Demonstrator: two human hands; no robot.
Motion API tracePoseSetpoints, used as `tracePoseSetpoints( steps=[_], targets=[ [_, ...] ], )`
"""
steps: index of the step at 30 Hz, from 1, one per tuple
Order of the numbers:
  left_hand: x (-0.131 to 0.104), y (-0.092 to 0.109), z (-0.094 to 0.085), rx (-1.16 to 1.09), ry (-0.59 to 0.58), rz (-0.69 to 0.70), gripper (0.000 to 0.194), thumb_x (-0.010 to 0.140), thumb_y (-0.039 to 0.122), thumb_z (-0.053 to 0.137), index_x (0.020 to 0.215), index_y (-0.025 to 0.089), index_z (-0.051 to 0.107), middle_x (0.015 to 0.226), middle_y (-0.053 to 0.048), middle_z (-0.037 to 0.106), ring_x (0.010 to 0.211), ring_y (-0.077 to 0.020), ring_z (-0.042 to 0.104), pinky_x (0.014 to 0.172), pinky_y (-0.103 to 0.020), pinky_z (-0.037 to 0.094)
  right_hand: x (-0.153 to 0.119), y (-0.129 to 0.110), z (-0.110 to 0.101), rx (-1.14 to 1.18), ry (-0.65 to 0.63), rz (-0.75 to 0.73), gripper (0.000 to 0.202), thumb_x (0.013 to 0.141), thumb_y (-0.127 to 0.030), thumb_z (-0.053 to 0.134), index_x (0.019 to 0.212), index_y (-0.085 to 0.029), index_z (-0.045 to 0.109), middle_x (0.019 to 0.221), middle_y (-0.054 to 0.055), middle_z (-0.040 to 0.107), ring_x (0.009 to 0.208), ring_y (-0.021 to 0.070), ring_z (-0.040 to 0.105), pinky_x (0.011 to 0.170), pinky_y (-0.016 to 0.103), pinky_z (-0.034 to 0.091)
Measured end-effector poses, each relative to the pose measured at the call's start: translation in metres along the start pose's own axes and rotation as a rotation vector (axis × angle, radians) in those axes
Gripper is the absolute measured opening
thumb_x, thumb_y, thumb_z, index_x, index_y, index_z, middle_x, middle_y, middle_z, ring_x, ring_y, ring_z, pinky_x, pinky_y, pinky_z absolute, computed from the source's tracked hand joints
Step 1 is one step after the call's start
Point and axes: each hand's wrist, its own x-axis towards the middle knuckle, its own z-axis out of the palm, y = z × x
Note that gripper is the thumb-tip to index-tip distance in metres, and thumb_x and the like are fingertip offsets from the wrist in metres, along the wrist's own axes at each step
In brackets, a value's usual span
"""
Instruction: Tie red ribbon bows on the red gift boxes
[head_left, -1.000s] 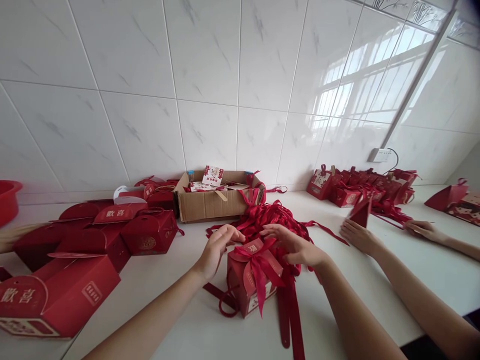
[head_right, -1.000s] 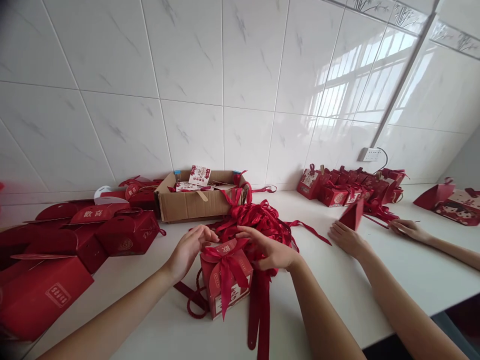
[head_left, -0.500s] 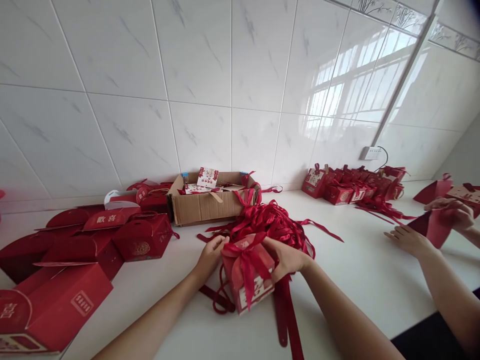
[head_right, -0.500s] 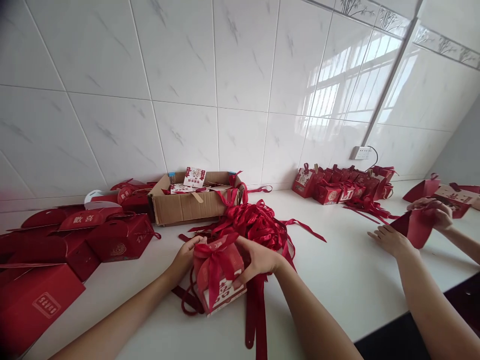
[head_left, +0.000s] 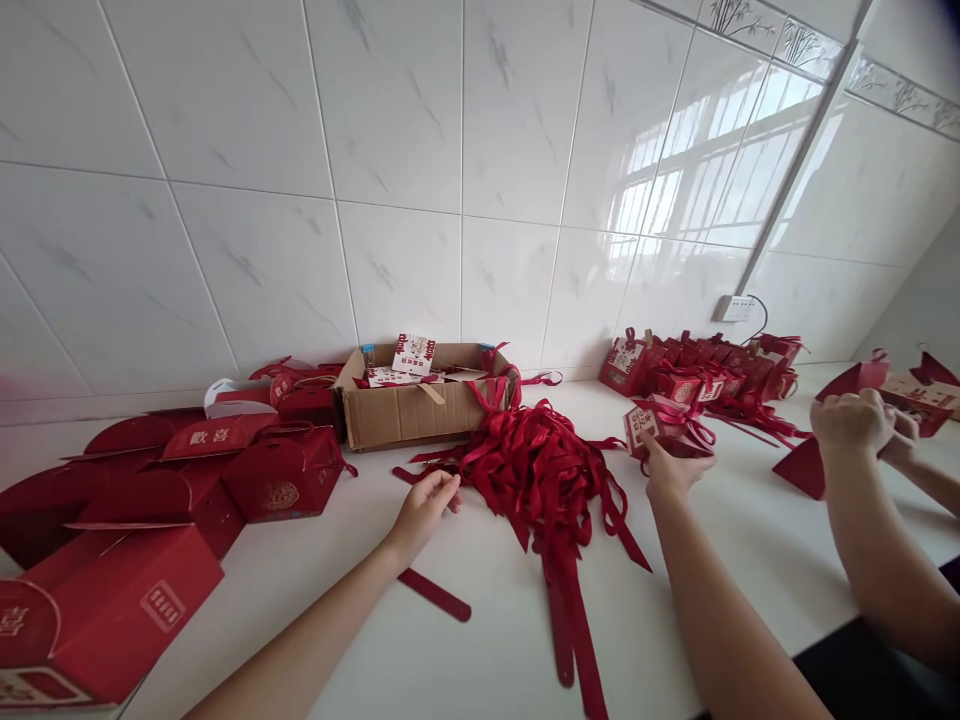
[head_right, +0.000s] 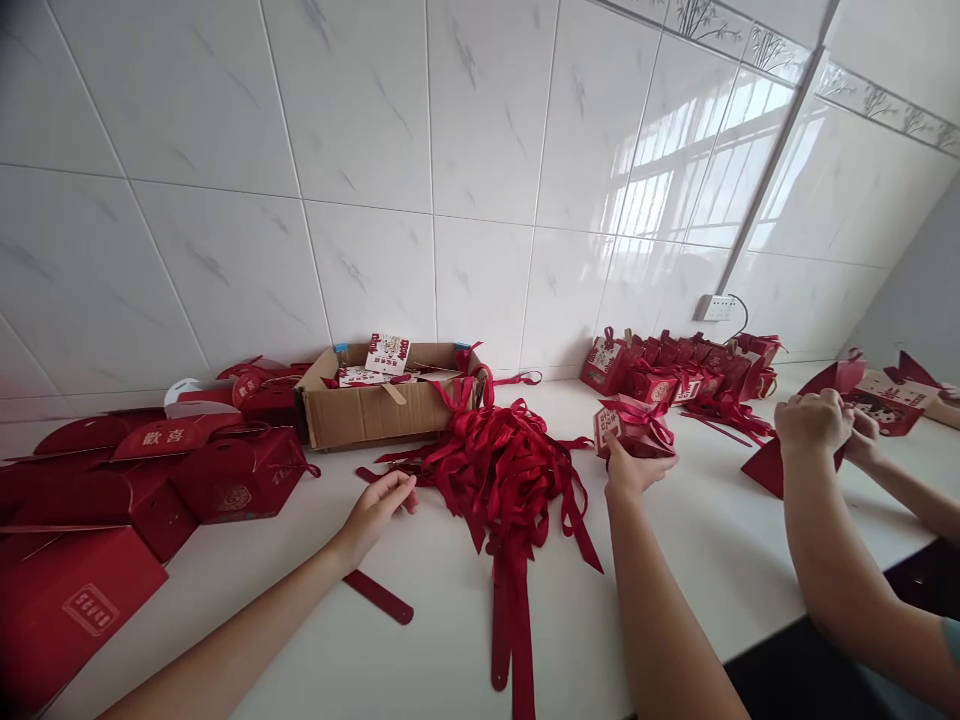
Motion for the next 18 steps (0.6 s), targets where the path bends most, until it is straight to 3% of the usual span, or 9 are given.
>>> tracePoseSetpoints(
  steps=[2, 5, 6, 8, 10, 11, 14, 16, 18],
  targets=[
    [0.000, 0.000, 0.000, -0.002, -0.002, 0.000, 0.032, 0.080, 0.048, 0.052, 0.066, 0.019, 0.049, 0.065, 0.002, 0.055, 0.067, -0.0152, 0.053, 0.070, -0.027, 0.038, -0.004, 0.002, -0.002, -0.136, -0.023, 0.030, 0.117, 0.061, -0.051, 0.069, 0.142, -0.012, -0.007, 0.143, 0.032, 0.004, 0.132, 0.0452, 0.024, 0.096, 0.062, 0.037],
    [0.000, -0.001, 0.000, -0.007, -0.005, -0.005, 0.032, 0.080, 0.047, 0.051, 0.067, 0.019, 0.049, 0.065, 0.002, 0.055, 0.067, -0.0151, 0.052, 0.069, -0.027, 0.037, -0.021, -0.008, 0.005, -0.278, -0.205, -0.104, 0.120, 0.054, -0.057, 0.074, 0.147, -0.020, 0.006, 0.150, 0.021, 0.001, 0.136, 0.0449, 0.012, 0.105, 0.060, 0.025],
    [0.000, -0.001, 0.000, -0.010, -0.007, -0.005, 0.032, 0.080, 0.047, 0.051, 0.067, 0.019, 0.049, 0.065, 0.001, 0.055, 0.067, -0.0150, 0.052, 0.069, -0.027, 0.037, -0.027, -0.013, 0.011, -0.339, -0.357, -0.215, 0.125, 0.047, -0.056, 0.079, 0.147, -0.024, 0.010, 0.152, 0.015, 0.003, 0.138, 0.0437, 0.007, 0.107, 0.059, 0.021],
    [0.001, -0.002, 0.000, -0.015, -0.013, -0.003, 0.032, 0.081, 0.047, 0.051, 0.067, 0.018, 0.049, 0.066, 0.001, 0.055, 0.067, -0.0149, 0.052, 0.068, -0.027, 0.037, -0.039, -0.023, 0.026, -0.546, -0.783, -0.484, 0.136, 0.034, -0.049, 0.086, 0.147, -0.033, 0.010, 0.155, 0.007, -0.002, 0.138, 0.0437, -0.004, 0.106, 0.062, 0.016],
    [0.001, -0.003, 0.001, -0.020, -0.020, 0.003, 0.033, 0.081, 0.048, 0.050, 0.066, 0.018, 0.049, 0.065, 0.001, 0.055, 0.066, -0.0147, 0.051, 0.068, -0.027, 0.037, -0.046, -0.029, 0.046, -0.821, -1.157, -0.697, 0.145, 0.031, -0.044, 0.088, 0.146, -0.038, -0.001, 0.154, 0.005, -0.016, 0.135, 0.0464, -0.017, 0.101, 0.070, 0.012],
    [0.002, -0.004, 0.001, -0.022, -0.024, 0.007, 0.033, 0.081, 0.048, 0.050, 0.066, 0.018, 0.049, 0.065, 0.001, 0.055, 0.066, -0.0146, 0.051, 0.067, -0.027, 0.037, -0.047, -0.030, 0.056, -0.930, -1.253, -0.749, 0.146, 0.033, -0.042, 0.088, 0.145, -0.040, -0.005, 0.153, 0.005, -0.021, 0.133, 0.0477, -0.022, 0.098, 0.073, 0.011],
    [0.002, -0.005, 0.001, -0.021, -0.028, 0.017, 0.034, 0.080, 0.048, 0.051, 0.065, 0.018, 0.048, 0.063, 0.001, 0.054, 0.064, -0.0142, 0.050, 0.065, -0.026, 0.037, -0.049, -0.025, 0.085, -1.007, -1.294, -0.768, 0.134, 0.040, -0.036, 0.088, 0.146, -0.037, 0.006, 0.155, 0.009, -0.010, 0.134, 0.0510, -0.012, 0.100, 0.068, 0.021],
    [0.002, -0.006, 0.001, -0.020, -0.027, 0.021, 0.034, 0.080, 0.047, 0.051, 0.064, 0.018, 0.049, 0.062, 0.001, 0.054, 0.063, -0.0140, 0.049, 0.065, -0.026, 0.037, -0.052, -0.018, 0.098, -0.980, -1.282, -0.767, 0.106, 0.056, -0.036, 0.084, 0.144, -0.030, 0.026, 0.154, 0.012, 0.010, 0.135, 0.0475, 0.011, 0.100, 0.062, 0.029],
    [0.002, -0.006, 0.002, -0.022, -0.025, 0.020, 0.034, 0.080, 0.047, 0.051, 0.064, 0.018, 0.049, 0.061, 0.001, 0.054, 0.063, -0.0138, 0.049, 0.065, -0.026, 0.038, -0.060, -0.010, 0.103, -0.933, -1.233, -0.780, 0.066, 0.077, -0.034, 0.070, 0.135, -0.022, 0.042, 0.145, 0.012, 0.031, 0.129, 0.0369, 0.034, 0.099, 0.058, 0.035]
  ],
)
